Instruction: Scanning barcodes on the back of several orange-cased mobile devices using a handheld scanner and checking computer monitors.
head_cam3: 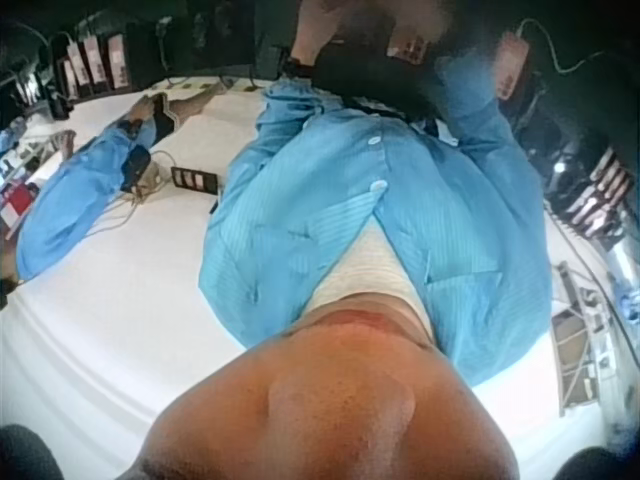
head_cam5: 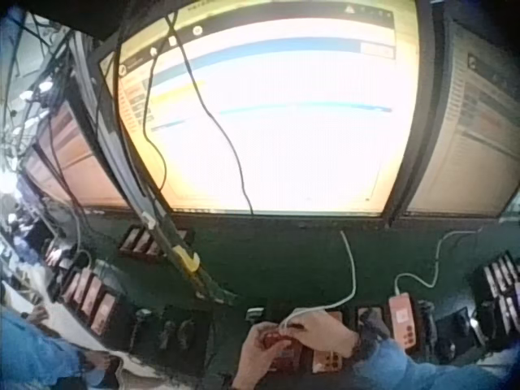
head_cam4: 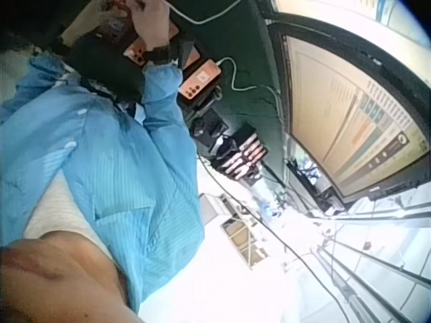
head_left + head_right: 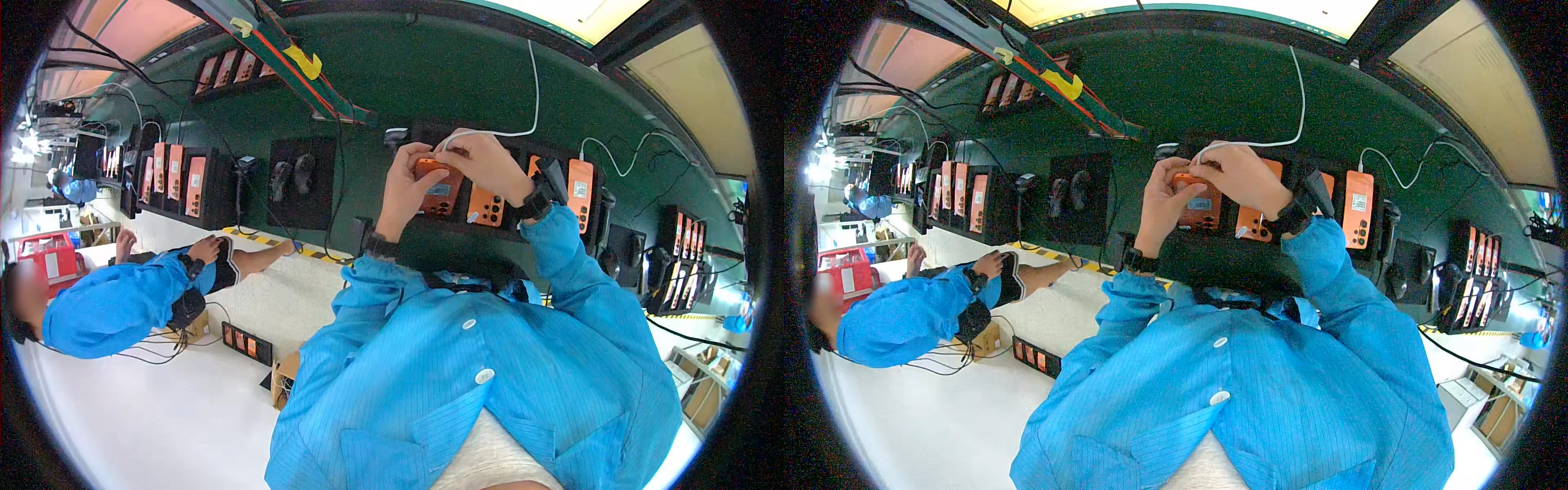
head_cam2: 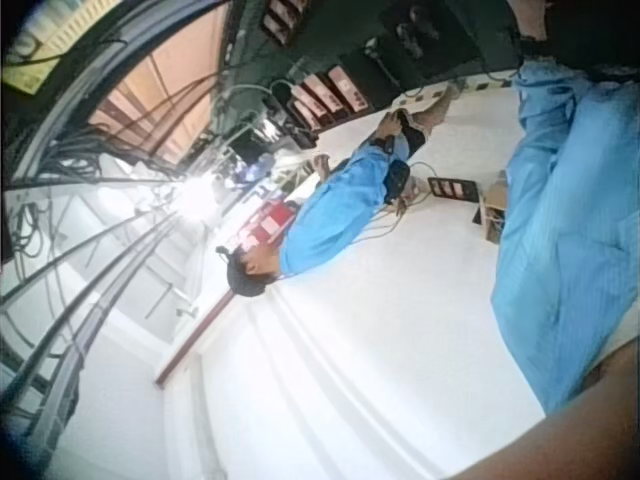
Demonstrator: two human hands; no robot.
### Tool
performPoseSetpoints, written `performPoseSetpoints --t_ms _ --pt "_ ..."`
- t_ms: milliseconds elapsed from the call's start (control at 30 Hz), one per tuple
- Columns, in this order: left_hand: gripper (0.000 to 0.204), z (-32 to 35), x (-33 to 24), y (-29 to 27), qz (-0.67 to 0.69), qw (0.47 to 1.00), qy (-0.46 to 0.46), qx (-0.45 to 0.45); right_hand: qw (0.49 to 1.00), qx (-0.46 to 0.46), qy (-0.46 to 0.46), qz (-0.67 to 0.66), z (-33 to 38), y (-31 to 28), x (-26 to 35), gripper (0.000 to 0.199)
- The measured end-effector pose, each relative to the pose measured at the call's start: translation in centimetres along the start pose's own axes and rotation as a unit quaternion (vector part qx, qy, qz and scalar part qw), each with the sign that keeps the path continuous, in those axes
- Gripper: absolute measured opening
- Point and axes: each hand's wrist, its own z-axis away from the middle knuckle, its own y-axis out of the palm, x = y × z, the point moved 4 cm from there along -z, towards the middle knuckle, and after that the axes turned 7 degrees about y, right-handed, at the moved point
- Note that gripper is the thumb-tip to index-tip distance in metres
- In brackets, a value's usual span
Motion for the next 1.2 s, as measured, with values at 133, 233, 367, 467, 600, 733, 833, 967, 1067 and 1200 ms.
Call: performPoseSetpoints --t_ms 133,233,367,467,600,733,833,967,1067,1200 --pt "0.048 -0.3 0.9 -0.4 -0.035 0.999 0.001 -0.023 1.000 -0.007 -0.025 0.003 -0.1 0.4 -0.8 0.020" --pt "0.050 -0.6 1.4 -0.2 -0.040 0.999 -0.016 -0.033 0.998 -0.067 0.001 -0.011 0.8 1.0 -3.0 0.028" --pt "0.051 -5.6 3.1 -1.6 -0.194 0.979 0.061 -0.027 0.963 -0.247 0.094 -0.059 5.5 1.0 -4.9 0.043" --pt "0.054 -8.9 5.1 -2.1 -0.317 0.944 0.092 -0.021 0.980 -0.158 0.118 -0.041 10.9 2.4 -6.7 0.015" --pt "0.059 -6.5 3.3 3.6 -0.405 0.908 0.084 -0.067 0.981 -0.072 0.167 -0.063 21.5 5.2 -11.0 0.027" --pt "0.027 4.3 2.7 13.9 -0.329 0.931 0.149 -0.046 0.968 -0.009 0.212 -0.132 32.6 6.3 -13.9 0.029" --pt "0.015 14.9 4.5 21.7 -0.267 0.945 0.177 0.070 0.948 0.001 0.289 -0.132 41.0 2.6 -14.2 0.033" --pt "0.008 27.7 7.5 34.0 -0.294 0.918 0.076 0.256 0.945 -0.128 0.270 -0.134 54.3 0.1 -21.1 0.040" --pt "0.011 32.6 11.1 42.3 -0.151 0.906 -0.124 0.376 0.887 -0.212 0.382 -0.151 63.8 -4.3 -23.1 0.042" --pt "0.013 34.9 12.7 53.9 -0.107 0.857 -0.154 0.480 0.832 -0.265 0.432 -0.224 72.7 -7.9 -28.4 0.043"
